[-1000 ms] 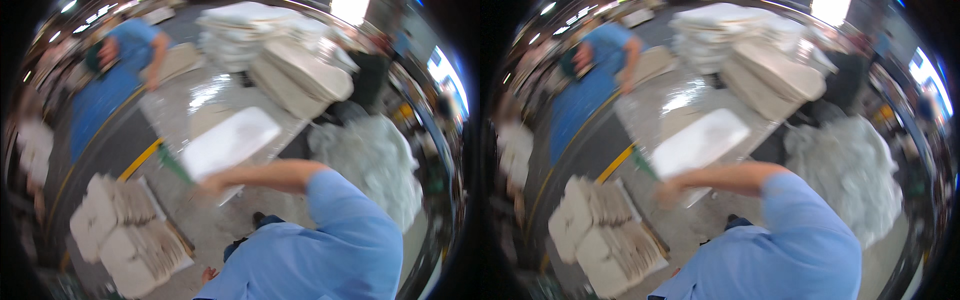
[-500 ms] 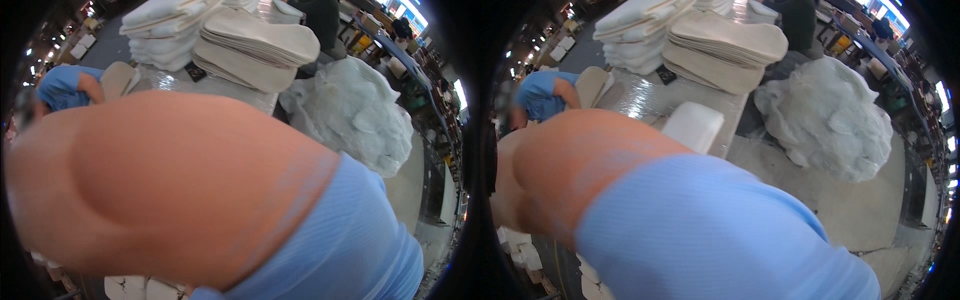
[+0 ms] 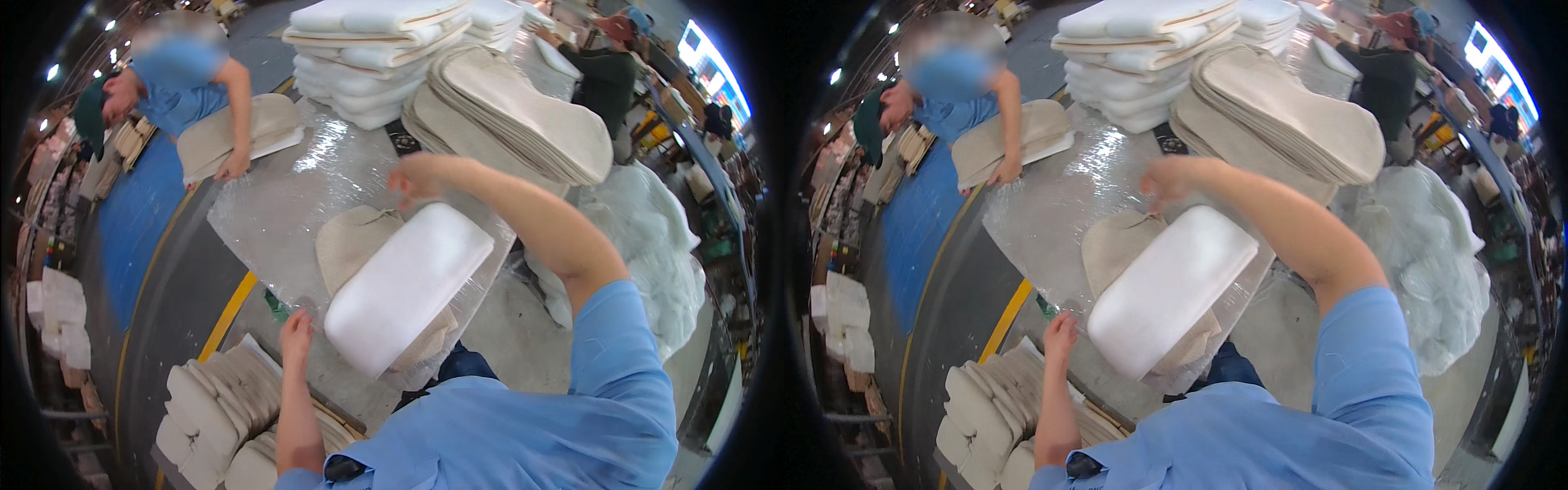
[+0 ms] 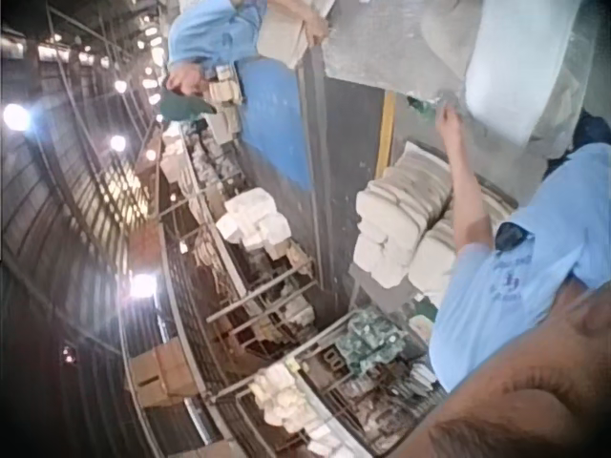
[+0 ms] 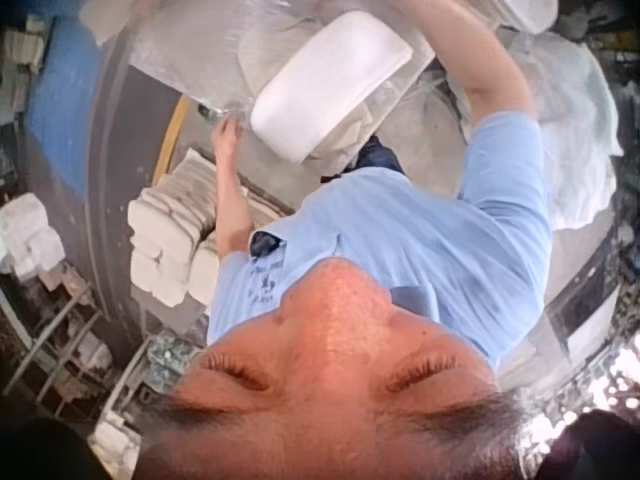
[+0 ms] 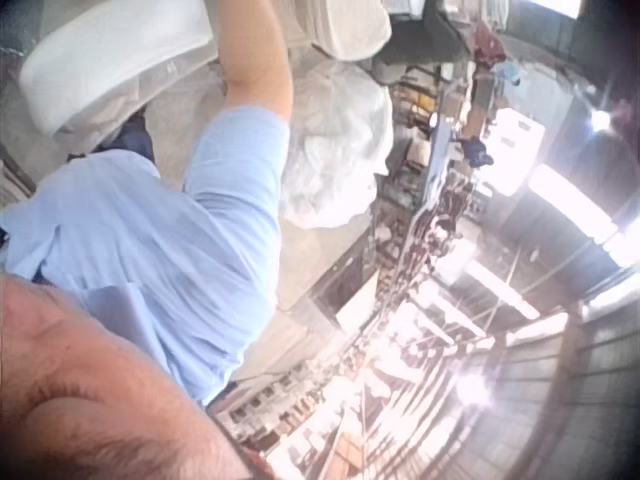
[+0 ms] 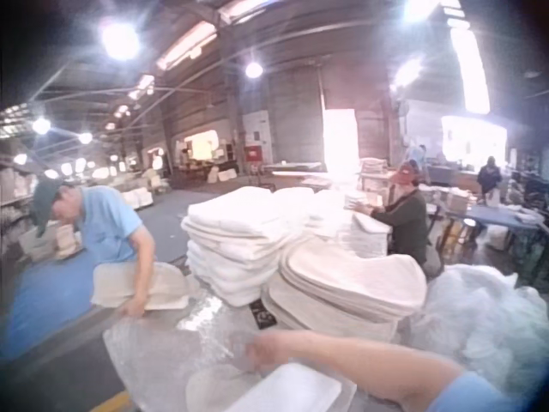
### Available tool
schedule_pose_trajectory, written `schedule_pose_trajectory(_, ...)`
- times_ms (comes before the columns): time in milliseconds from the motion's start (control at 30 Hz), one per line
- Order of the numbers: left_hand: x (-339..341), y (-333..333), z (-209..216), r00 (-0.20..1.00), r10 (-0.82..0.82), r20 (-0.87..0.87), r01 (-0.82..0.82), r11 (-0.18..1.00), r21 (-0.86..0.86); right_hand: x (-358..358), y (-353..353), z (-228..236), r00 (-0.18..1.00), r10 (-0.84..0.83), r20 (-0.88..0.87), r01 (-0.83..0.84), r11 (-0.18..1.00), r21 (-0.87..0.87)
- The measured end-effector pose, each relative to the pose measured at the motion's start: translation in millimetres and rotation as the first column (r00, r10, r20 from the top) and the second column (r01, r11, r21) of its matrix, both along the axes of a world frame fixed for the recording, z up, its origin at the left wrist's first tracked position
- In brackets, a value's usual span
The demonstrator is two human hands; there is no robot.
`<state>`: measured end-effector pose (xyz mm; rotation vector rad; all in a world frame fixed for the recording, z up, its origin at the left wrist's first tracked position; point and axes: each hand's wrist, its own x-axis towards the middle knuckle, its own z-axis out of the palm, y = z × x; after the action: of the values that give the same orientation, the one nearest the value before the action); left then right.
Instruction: The person inserts white foam inserts into beige fabric covers, folds the edges, and stacks the finished cushions on a table. The person repeats this process for multiple cushions while coworkers work nearby.
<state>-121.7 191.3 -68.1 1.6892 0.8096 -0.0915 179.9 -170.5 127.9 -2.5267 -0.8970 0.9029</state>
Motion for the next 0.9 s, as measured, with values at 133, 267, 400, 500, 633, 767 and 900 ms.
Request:
schedule_pose_trajectory(133, 95.5, -21.5, -18.8, 0.979, -0.193, -0.057, 0.201, 0.917, 0.344, 33.1, -20.6, -107.5, 0.988, 0.149, 0.047, -0.143, 0.984, -0.109)
schedule_pose_trajectory(267, 130.7, -63.8, -11.1, 0.883, -0.125, -0.452, 0.297, 0.896, 0.331, 43.7, 12.0, -151.3, 0.935, 0.322, -0.146, -0.352, 0.885, -0.303)
schedule_pose_trajectory(400, 133.4, -75.2, -20.9, 0.892, -0.132, -0.433, 0.340, 0.827, 0.448, 63.3, 8.9, -172.5, 0.871, 0.387, -0.304, -0.467, 0.843, -0.267)
schedule_pose_trajectory(500, 132.5, -82.2, -23.5, 0.900, -0.083, -0.428, 0.302, 0.827, 0.474, 70.5, 9.2, -175.0, 0.841, 0.392, -0.372, -0.495, 0.835, -0.239)
schedule_pose_trajectory(633, 126.0, -81.4, -18.9, 0.950, -0.080, -0.303, 0.207, 0.885, 0.416, 71.8, 5.1, -158.3, 0.721, 0.287, -0.631, -0.470, 0.872, -0.139)
schedule_pose_trajectory(767, 133.6, -86.4, -6.5, 0.976, -0.106, -0.188, 0.125, 0.988, 0.095, 50.4, -27.9, -154.8, 0.730, 0.427, -0.534, -0.512, 0.859, -0.012)
schedule_pose_trajectory(900, 125.0, -66.8, 4.7, 0.978, -0.154, -0.142, 0.131, 0.979, -0.156, -1.8, -83.8, -128.3, 0.837, 0.401, -0.372, -0.367, 0.916, 0.161)
